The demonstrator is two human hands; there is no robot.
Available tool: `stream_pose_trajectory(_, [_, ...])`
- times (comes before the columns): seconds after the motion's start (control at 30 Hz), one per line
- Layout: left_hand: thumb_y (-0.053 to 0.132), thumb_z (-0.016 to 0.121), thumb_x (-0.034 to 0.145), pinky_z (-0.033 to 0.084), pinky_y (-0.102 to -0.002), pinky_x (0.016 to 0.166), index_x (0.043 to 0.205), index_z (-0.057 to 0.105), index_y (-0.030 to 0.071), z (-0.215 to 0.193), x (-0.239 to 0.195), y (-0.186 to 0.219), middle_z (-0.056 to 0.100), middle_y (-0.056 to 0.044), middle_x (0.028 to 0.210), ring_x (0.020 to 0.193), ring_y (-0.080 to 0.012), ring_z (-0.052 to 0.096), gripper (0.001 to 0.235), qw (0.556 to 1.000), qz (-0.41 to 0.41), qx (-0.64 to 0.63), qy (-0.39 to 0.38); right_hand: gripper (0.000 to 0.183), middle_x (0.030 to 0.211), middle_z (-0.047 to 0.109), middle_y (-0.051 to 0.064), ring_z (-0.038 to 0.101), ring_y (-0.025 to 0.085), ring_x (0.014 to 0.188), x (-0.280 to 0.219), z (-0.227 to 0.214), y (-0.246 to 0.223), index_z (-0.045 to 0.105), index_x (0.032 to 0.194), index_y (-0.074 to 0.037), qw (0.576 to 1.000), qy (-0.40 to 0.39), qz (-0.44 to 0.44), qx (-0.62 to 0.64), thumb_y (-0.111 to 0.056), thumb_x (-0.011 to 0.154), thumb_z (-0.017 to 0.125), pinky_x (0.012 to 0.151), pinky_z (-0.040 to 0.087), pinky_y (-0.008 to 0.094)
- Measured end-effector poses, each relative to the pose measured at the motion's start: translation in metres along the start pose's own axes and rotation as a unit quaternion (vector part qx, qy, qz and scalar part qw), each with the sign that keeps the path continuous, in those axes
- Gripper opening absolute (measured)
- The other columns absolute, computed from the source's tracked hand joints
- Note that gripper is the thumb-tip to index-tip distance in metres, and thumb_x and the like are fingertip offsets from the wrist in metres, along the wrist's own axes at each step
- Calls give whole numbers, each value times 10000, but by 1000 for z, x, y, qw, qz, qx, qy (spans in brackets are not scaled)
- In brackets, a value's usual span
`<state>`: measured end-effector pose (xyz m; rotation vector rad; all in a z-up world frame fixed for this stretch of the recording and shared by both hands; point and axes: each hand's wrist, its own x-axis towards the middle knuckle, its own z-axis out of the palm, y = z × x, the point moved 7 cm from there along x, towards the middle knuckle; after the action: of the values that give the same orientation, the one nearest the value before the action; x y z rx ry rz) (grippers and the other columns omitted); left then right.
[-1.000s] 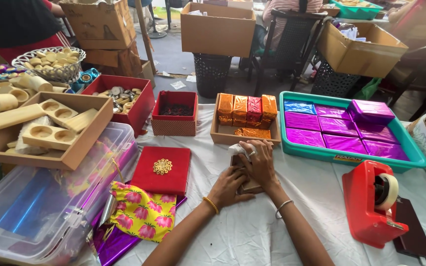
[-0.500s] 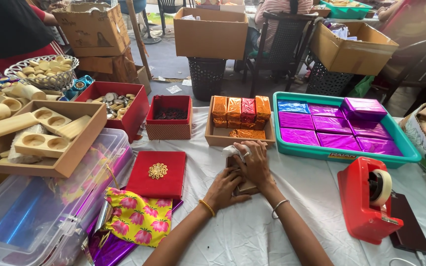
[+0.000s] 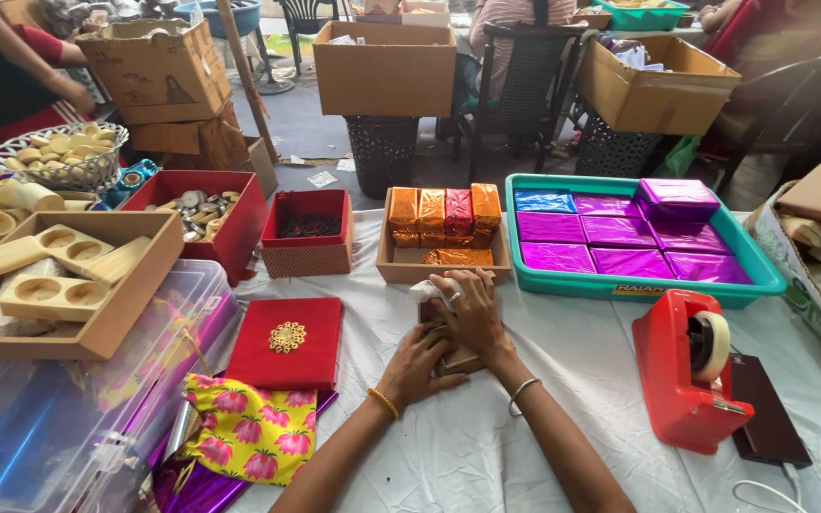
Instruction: The person wipes small wooden boxes with a white cloth, opening each box lid and cleaning the inside and outside surfaces one box at a time at a work table. The cleaned boxes are set aside among foil-wrapped gift boxes and other craft items on the table.
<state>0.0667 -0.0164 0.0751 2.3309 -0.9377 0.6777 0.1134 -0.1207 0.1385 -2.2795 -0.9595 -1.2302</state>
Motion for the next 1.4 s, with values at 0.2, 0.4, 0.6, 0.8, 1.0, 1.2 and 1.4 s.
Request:
stream_pose_trajectory(0.2, [546,774,837,439,-465,1116,1069,735,15,1,0,0,701,-136,1205,1290,-367,537,580,1000,-1,4,-3,404,1243,620,100,582,271,1210,-7,-1,27,641,1354,-154,1000,-10,-3,-3,-336,994,651,1139,350,533])
stream_pose_trajectory(0.4, [548,785,819,437,-475,1105,1089,735,31,2,0,-3,702,-136,1197,1286,-379,532,585,1000,-16,14,-7,318,1212,656,84,609,282,1196,-4,10,30,666,1286,-151,998,-23,60,-29,-330,1027,620,1137,343,560])
stream_pose_trajectory(0.6, [539,780,823,421,-487,1100,1171,723,41,2,1,-1,689,-141,1249,1272,-380,521,610,1000,-8,6,-6,331,1219,665,109,621,282,1175,12,15,-12,654,1312,-147,998,-52,-8,38,-263,1003,642,1116,397,523])
stream_pose_trajectory(0.8, [544,770,838,438,-481,1107,1134,729,59,4,0,-2,692,-116,1223,1284,-369,529,569,1000,-6,11,-12,355,1214,659,98,624,260,1159,-5,18,33,645,1359,-139,996,-60,-36,52,-195,1009,629,1101,464,477])
stream_pose_trajectory(1.0, [555,779,850,469,-467,1083,1118,702,60,-3,-1,-12,600,-132,1332,1261,-332,558,567,998,-59,4,-2,289,1215,668,110,634,285,1150,-10,3,68,644,1314,-124,999,-27,32,6,-179,1032,616,1030,492,464])
stream_pose_trajectory(1.2, [593,847,671,401,-556,1061,1351,521,-1,-21,-4,-30,387,-252,1443,1289,-480,446,960,984,-100,9,145,279,1248,669,115,620,310,1192,-8,3,63,643,1304,-125,993,-33,116,-11,-221,1044,606,1031,482,489])
stream_pose_trajectory(1.4, [589,827,766,440,-526,1079,1364,625,180,8,-10,-40,303,-280,1617,1249,-469,522,752,987,-162,-17,4,366,1338,655,126,573,295,1280,10,8,20,641,1342,-137,994,-72,43,-76,-245,996,595,1093,384,568])
